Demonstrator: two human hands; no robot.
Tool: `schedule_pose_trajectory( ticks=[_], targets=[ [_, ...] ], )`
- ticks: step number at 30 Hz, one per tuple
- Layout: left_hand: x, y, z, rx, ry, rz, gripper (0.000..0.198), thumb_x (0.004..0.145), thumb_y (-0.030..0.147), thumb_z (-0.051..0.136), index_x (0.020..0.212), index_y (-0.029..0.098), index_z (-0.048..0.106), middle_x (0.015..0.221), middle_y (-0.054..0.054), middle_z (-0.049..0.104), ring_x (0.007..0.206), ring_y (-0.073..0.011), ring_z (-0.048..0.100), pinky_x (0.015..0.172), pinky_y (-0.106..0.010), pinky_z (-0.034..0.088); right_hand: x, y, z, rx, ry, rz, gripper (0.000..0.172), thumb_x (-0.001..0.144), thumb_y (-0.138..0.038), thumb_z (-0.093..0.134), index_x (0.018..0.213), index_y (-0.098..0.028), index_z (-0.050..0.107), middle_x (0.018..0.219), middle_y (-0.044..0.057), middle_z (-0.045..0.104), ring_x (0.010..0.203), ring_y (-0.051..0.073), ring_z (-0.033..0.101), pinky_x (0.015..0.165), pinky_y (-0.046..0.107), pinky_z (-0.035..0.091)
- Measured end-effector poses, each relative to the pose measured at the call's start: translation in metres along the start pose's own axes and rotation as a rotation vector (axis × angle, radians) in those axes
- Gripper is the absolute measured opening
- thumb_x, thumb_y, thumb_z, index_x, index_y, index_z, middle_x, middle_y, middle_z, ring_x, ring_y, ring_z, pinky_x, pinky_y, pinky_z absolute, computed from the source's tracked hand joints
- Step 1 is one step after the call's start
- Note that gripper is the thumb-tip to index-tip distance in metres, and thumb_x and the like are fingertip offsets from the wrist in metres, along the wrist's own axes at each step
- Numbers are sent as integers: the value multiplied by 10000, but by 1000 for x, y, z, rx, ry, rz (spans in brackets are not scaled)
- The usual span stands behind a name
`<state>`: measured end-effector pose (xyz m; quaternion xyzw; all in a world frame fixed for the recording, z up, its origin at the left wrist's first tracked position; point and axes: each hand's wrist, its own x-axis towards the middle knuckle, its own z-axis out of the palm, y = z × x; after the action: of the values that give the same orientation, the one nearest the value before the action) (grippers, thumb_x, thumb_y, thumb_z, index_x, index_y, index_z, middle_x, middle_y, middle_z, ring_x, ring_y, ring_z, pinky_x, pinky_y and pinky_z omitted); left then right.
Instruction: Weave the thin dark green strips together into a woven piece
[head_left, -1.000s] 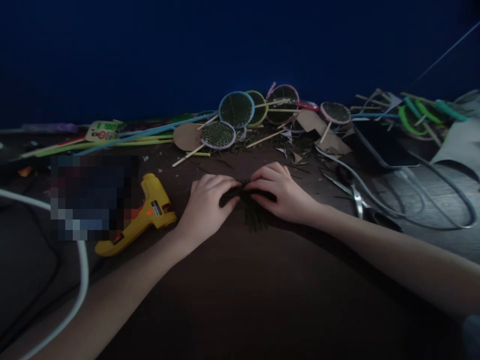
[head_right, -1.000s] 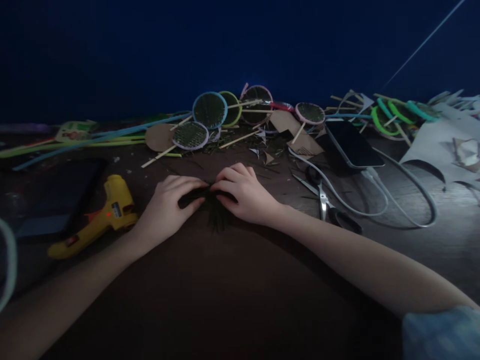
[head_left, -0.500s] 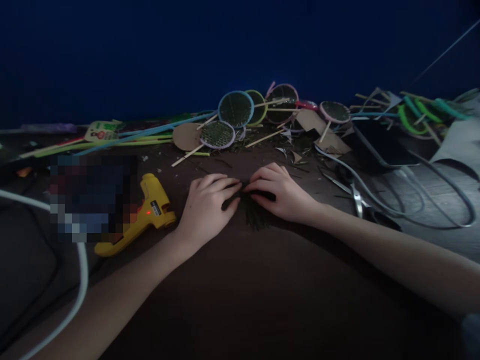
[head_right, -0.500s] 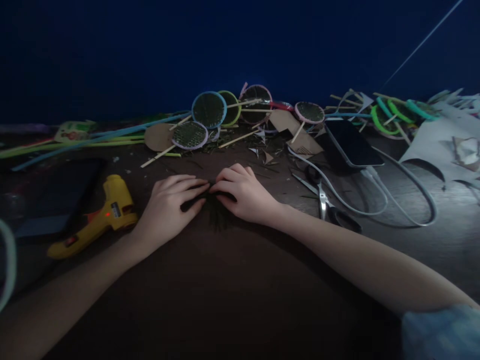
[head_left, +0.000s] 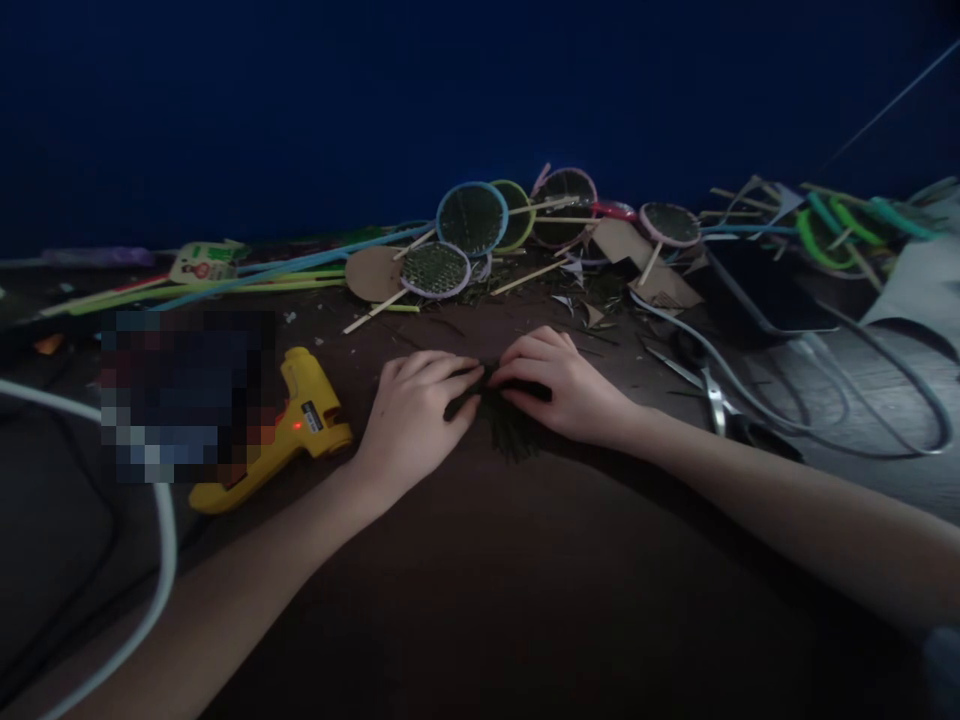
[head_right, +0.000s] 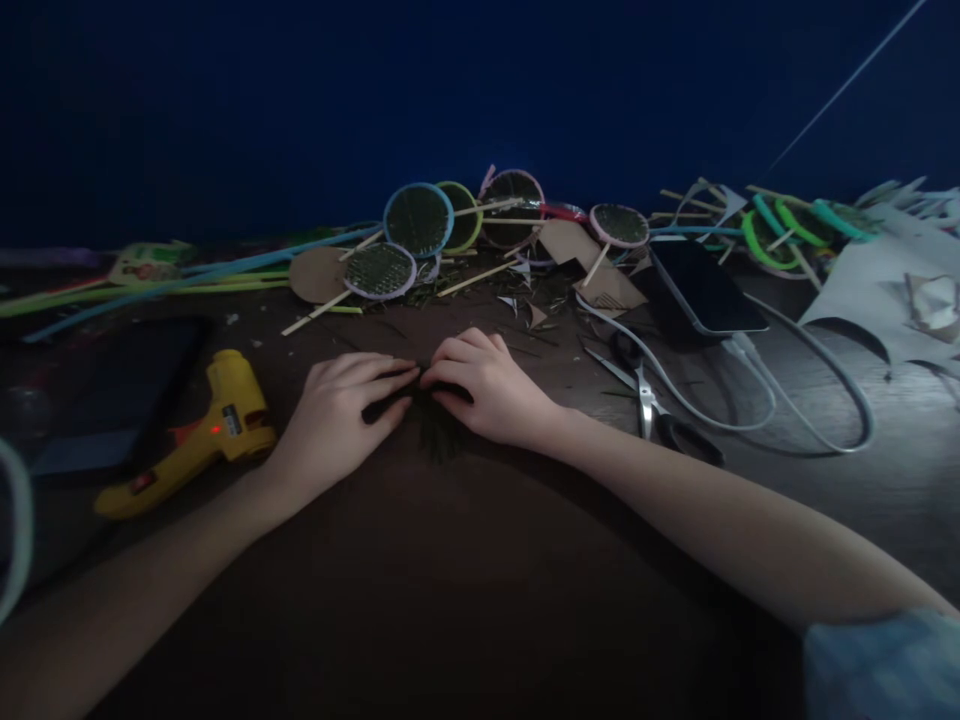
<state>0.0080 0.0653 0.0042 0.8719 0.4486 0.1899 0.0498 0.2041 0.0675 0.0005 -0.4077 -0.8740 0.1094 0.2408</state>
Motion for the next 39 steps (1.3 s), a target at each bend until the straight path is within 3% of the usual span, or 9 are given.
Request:
schedule_pose_trajectory(
  ticks=[22, 39],
  targets=[
    [-1, -2, 2, 16, 31, 25, 234, 830, 218, 571, 1042, 210, 669, 1107, -23, 670, 1063, -232, 558, 876, -400, 382, 1, -2, -1, 14, -1, 32, 86, 824, -179, 539, 852, -183, 620, 924, 58, 630, 909, 207, 486, 754, 334, 322],
    [0, -1, 2, 22, 26, 20, 234, 834, 219, 559, 1039, 214, 673, 1098, -29, 671, 1060, -237, 553, 858, -396, 392, 0, 2, 2, 33, -10, -16, 155, 843, -172, 511, 905, -203, 650, 938, 66, 601, 923, 214, 486, 808, 378, 354]
  ],
)
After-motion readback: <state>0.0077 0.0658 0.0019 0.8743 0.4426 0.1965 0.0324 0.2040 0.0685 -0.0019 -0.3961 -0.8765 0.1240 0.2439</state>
